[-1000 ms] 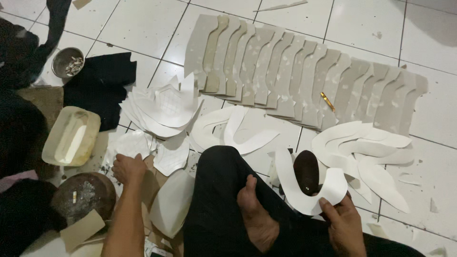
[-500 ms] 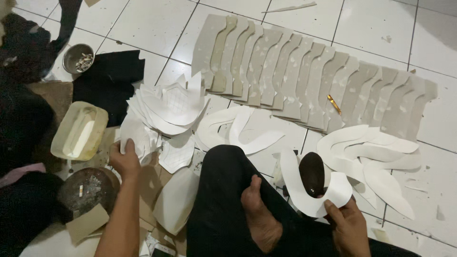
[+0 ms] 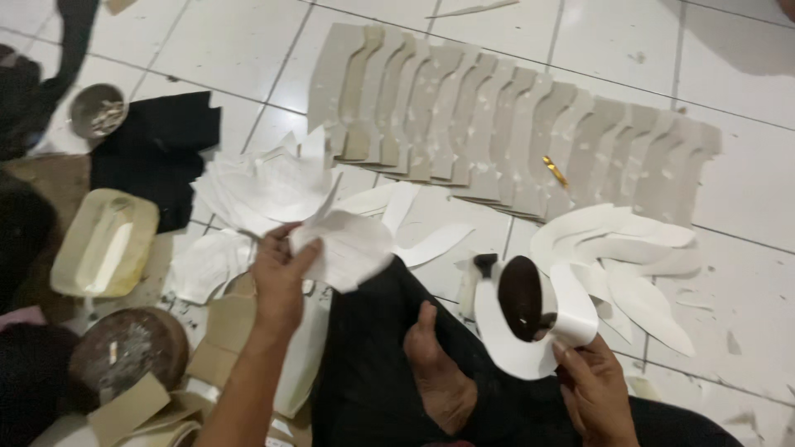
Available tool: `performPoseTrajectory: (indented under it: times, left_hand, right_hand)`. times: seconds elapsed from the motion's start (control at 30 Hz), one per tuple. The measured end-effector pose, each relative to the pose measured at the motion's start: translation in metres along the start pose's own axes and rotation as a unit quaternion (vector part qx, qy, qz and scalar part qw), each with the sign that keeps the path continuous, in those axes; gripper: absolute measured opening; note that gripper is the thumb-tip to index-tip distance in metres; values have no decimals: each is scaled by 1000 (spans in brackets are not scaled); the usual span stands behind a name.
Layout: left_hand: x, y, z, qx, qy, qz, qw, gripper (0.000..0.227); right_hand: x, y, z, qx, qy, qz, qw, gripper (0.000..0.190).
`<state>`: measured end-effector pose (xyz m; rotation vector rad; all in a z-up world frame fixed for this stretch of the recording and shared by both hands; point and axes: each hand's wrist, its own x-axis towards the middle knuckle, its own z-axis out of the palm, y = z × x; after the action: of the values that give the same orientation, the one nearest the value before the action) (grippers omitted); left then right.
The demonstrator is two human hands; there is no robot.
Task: The person sits on a tiled floor and assembles white shoe parts. They pick up a central piece and two side pieces, align them, and use a hammer to tap the edges together. The person repeats this process with multiple sets of parts, occasionally picking up and discarding a black piece.
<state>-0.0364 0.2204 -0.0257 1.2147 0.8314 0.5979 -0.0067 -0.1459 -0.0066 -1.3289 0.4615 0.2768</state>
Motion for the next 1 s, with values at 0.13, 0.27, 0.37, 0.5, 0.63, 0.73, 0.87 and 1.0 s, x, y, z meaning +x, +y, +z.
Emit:
performPoseTrajectory:
  times: [0.13, 0.27, 0.37, 0.5, 0.63, 0.73, 0.87, 1.0]
  left_hand:
    - [-37, -8, 57, -40, -103, -59, 992, 31]
    - [-67, -20, 101, -50, -203, -107, 972, 26]
    - [-89, -33, 133, 34, -256, -99, 961, 23]
    - [-109, -40, 158, 154, -337, -68, 926, 32]
    - [-122, -61, 170, 243, -333, 185, 892, 26]
    - [-123, -60, 170, 220, -309, 282, 881, 28]
    - [-108, -24, 156, 229, -325, 103, 912, 46]
    - [-20, -85, 113, 135, -156, 57, 977, 37]
  right_hand:
    - [-5, -6, -24, 16, -7, -5, 1000, 43]
    - [-8, -5, -64, -23, -34, -38, 998, 22]
    - [-3, 5, -95, -39, -8, -34, 999, 20]
    - [-12, -15, -89, -89, 53, 13, 994, 29]
    - [-28, -31, -69, -117, 115, 63, 984, 23]
    - [-6, -16, -91, -100, 99, 65, 988, 23]
    - [-29, -32, -55, -87, 84, 34, 992, 29]
    - [-26, -32, -59, -147, 150, 52, 976, 26]
